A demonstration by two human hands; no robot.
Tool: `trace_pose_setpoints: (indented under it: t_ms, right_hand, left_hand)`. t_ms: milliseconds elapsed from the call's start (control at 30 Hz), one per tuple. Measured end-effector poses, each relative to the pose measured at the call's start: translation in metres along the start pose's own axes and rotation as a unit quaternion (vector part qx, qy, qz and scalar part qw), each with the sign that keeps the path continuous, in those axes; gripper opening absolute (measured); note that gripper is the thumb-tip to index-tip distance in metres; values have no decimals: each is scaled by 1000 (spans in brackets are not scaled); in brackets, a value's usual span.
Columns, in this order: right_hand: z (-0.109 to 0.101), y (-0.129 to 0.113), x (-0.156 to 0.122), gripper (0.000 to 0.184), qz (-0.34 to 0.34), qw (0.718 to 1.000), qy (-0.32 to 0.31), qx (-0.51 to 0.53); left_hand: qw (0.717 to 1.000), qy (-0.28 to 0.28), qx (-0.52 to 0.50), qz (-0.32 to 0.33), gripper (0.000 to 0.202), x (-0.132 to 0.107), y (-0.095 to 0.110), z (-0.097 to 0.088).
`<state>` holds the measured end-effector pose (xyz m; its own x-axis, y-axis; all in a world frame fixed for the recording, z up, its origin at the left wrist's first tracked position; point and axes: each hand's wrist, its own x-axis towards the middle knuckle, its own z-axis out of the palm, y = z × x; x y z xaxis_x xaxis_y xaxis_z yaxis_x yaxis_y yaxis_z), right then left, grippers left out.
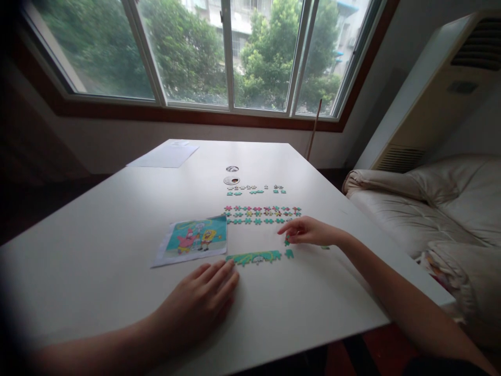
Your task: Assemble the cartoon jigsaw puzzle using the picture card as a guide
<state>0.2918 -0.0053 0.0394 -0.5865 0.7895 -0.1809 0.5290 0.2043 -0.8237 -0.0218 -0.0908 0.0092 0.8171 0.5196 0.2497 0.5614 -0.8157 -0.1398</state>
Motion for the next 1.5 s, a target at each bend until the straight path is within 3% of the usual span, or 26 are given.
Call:
trace_pose_setpoints:
  t_ms: [167,300,433,600,967,1200,1500]
  right_hand:
    - [3,-1,0,37,47,998,34,40]
    - [8,-6,-2,36,62,998,-5,33]
    - [14,-13,-2,33,50,998,-26,15]
    - [17,-17,0,29,17,998,-2,-68]
    - [16,-12,-1,31,-8,991,41,-127]
    - [10,-13,-7,36,-1,989,2,-145]
    - [20,-13,-1,28,-4,992,23,-126]
  left_hand:
    - [1000,-3,-2,4,28,0,-3,0]
    - [1000,-5,-6,5,29,-1,-3,0]
    - [1000,-3,-6,4,28,0,-4,0]
    - [1000,4,-11,4,27,-1,-4,0]
    - [1000,11,-6,10,27,-1,-5,-2]
    - [1000,9,-5,8,29,-1,-5,-1]
    - [1000,7,-11,6,28,-1,-4,-1]
